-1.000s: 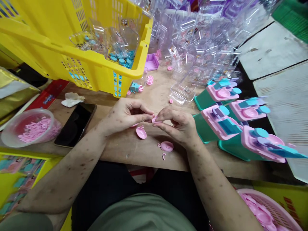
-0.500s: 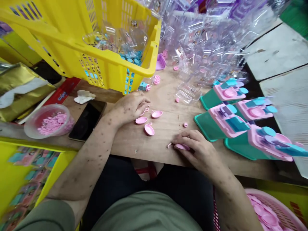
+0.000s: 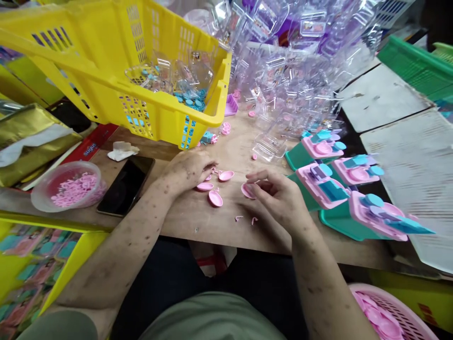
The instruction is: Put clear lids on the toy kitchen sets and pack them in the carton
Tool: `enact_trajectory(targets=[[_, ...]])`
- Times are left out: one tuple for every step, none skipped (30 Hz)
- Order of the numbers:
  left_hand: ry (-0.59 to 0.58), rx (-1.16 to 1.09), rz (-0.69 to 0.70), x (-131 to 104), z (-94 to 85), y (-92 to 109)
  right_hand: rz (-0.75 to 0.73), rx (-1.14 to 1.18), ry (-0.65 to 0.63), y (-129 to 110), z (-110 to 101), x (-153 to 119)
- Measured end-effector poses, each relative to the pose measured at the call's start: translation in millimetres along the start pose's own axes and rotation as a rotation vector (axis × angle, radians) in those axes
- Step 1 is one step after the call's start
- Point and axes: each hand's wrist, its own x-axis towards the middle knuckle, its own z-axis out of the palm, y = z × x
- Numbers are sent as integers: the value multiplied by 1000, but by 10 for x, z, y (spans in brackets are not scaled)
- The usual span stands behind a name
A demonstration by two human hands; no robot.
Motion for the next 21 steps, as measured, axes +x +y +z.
enact_trajectory(targets=[[0,0,20,1,14,0,-2,40,-14,-16,5,93],[-2,0,38,2,31,0,3,86,-38,-23,8,180],[0,5,48,5,47,0,13,131,-71,-18,13,258],[8,14,51,8,62,1,19,174,-103,-2,21,322],[21,28,52,12,72,4,21,209,-130,24,32,369],[33,43,55,17,76,9,14,234,-150,59,48,399],[38,58,62,21,75,16,1,253,-159,99,67,412],[35,71,69,26,68,25,-13,268,-154,141,87,411],[25,82,74,31,59,34,-25,287,-141,183,107,399],[12,91,74,35,50,42,-35,312,-122,220,124,382],[2,96,66,40,43,50,-41,340,-104,250,137,363],[-5,92,54,44,39,54,-47,370,-91,272,146,345],[-4,82,40,47,39,56,-55,393,-89,284,149,330],[3,64,26,49,44,53,-64,402,-101,287,147,320],[16,42,13,49,52,47,-75,397,-119,281,141,314],[33,15,5,47,62,37,-90,376,-139,268,133,311],[55,-16,2,45,71,23,-110,345,-157,250,122,310],[79,-49,7,41,78,8,-134,308,-167,229,110,309],[105,-85,19,37,82,-6,-158,267,-170,208,99,309],[133,-123,38,32,80,-16,-182,226,-170,190,90,309],[163,-165,59,26,73,-21,-204,186,-171,178,83,309]])
